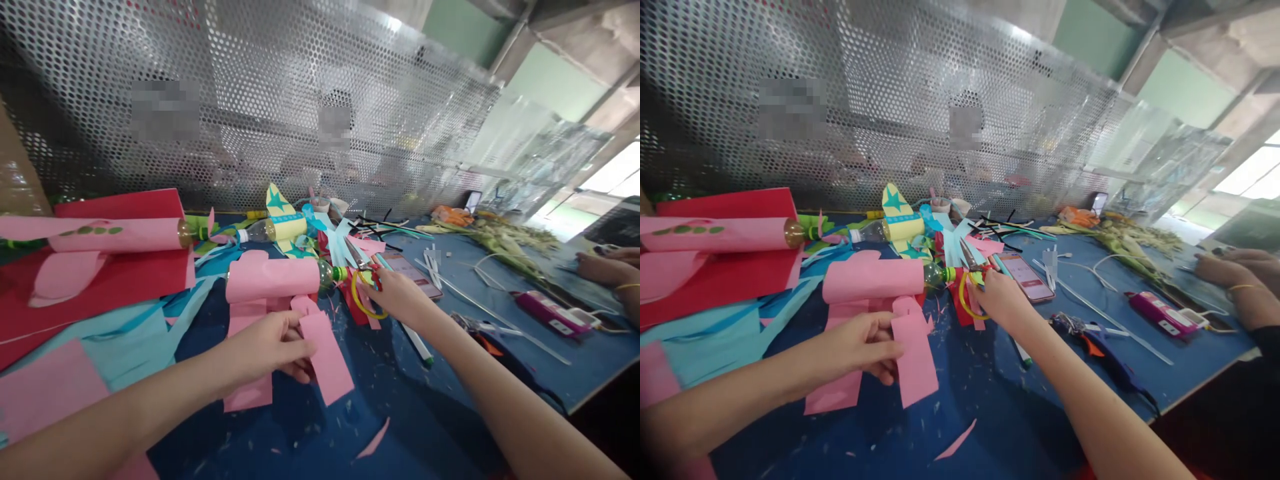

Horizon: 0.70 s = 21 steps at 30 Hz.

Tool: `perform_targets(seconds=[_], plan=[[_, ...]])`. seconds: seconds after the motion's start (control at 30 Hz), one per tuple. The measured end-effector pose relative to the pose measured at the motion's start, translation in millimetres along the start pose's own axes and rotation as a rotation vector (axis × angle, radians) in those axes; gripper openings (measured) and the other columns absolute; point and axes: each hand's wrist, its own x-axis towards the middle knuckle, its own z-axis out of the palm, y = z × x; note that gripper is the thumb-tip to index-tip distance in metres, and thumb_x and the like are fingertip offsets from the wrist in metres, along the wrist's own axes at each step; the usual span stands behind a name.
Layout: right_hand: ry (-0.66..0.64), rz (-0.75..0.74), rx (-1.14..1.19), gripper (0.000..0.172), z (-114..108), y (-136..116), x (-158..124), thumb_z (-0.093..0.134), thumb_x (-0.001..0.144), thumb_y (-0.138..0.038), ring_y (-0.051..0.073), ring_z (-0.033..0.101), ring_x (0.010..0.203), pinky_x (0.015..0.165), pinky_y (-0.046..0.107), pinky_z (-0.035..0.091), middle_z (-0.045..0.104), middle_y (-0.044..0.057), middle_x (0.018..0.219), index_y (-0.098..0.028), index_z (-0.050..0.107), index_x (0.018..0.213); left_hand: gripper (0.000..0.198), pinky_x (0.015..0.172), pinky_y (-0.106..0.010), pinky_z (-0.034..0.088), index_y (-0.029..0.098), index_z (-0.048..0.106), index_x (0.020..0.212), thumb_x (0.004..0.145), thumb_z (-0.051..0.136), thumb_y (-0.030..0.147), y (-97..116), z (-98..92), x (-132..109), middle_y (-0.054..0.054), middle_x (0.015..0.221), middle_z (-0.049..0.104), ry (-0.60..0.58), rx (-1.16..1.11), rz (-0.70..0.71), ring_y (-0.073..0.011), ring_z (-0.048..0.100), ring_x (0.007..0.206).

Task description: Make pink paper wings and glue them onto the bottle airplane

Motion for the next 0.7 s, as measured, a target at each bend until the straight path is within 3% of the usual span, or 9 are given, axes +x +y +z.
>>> perform_targets(seconds=[0.13,0.3,0.33,0.43,0.47,0.6,0.7], plan=[[-0.009,-0.061,-0.005,0.031,-3,-6,-3,0.050,0.090,-0.037,0.030,0.068,0.086,0.066,0.032,0.045,0.072,0.019,0.090,-0.010,0.066,0.092,0.028,0.055,-0.025,0.052,0.017,0.052,0.078,0.065,0.074,0.030,-6,3.1,-5,0.005,0.058,0.066,-0.061,0.066,-0.059,-0.0154,0.068,0.054],[0.064,-0.172,0.102,0.031,-20,-9,-31,0.044,0.093,-0.037,0.028,0.064,0.097,0.081,0.036,0.046,0.070,0.014,0.099,-0.016,0.066,0.091,0.028,0.052,-0.023,0.049,0.017,0.052,0.076,0.070,0.069,0.038,-20,16.3,-5,-0.001,0.063,0.070,-0.159,0.015,-0.032,-0.0147,0.068,0.056],[0.018,-0.226,0.253,0.030,-21,-9,-39,0.044,0.093,-0.039,0.025,0.065,0.090,0.078,0.035,0.048,0.070,0.011,0.095,-0.018,0.066,0.089,0.028,0.051,-0.022,0.048,0.017,0.052,0.078,0.071,0.068,0.039,-23,19.7,-5,-0.001,0.063,0.070,-0.139,-0.010,-0.021,-0.0146,0.068,0.056],[-0.368,-0.356,0.793,0.030,-16,-12,-60,0.048,0.090,-0.045,0.018,0.064,0.072,0.063,0.028,0.051,0.068,0.004,0.079,-0.018,0.063,0.088,0.026,0.050,-0.022,0.047,0.018,0.049,0.078,0.073,0.066,0.037,-27,28.6,-5,0.000,0.058,0.067,-0.040,-0.030,-0.001,-0.0146,0.066,0.055],[-0.434,-0.352,0.892,0.026,-12,-13,-65,0.054,0.087,-0.042,0.016,0.062,0.069,0.061,0.026,0.050,0.066,0.003,0.077,-0.018,0.062,0.087,0.023,0.051,-0.022,0.048,0.018,0.049,0.078,0.074,0.064,0.035,-26,30.6,-6,0.001,0.058,0.067,-0.017,0.000,-0.002,-0.0145,0.066,0.054],[-0.495,-0.283,1.040,0.016,2,-13,-68,0.063,0.079,-0.030,0.012,0.055,0.060,0.058,0.024,0.045,0.058,-0.002,0.066,-0.016,0.056,0.079,0.019,0.056,-0.026,0.050,0.017,0.054,0.075,0.085,0.051,0.033,-17,30.1,-12,-0.004,0.070,0.071,-0.008,0.331,0.050,-0.0164,0.066,0.059],[-0.419,-0.264,1.004,0.013,0,-11,-56,0.061,0.078,-0.028,0.012,0.054,0.062,0.061,0.025,0.044,0.056,-0.002,0.068,-0.016,0.056,0.079,0.024,0.067,-0.035,0.051,0.017,0.066,0.087,0.088,0.048,0.034,-11,20.7,-14,-0.007,0.081,0.069,0.165,0.866,0.310,-0.0226,0.065,0.072]])
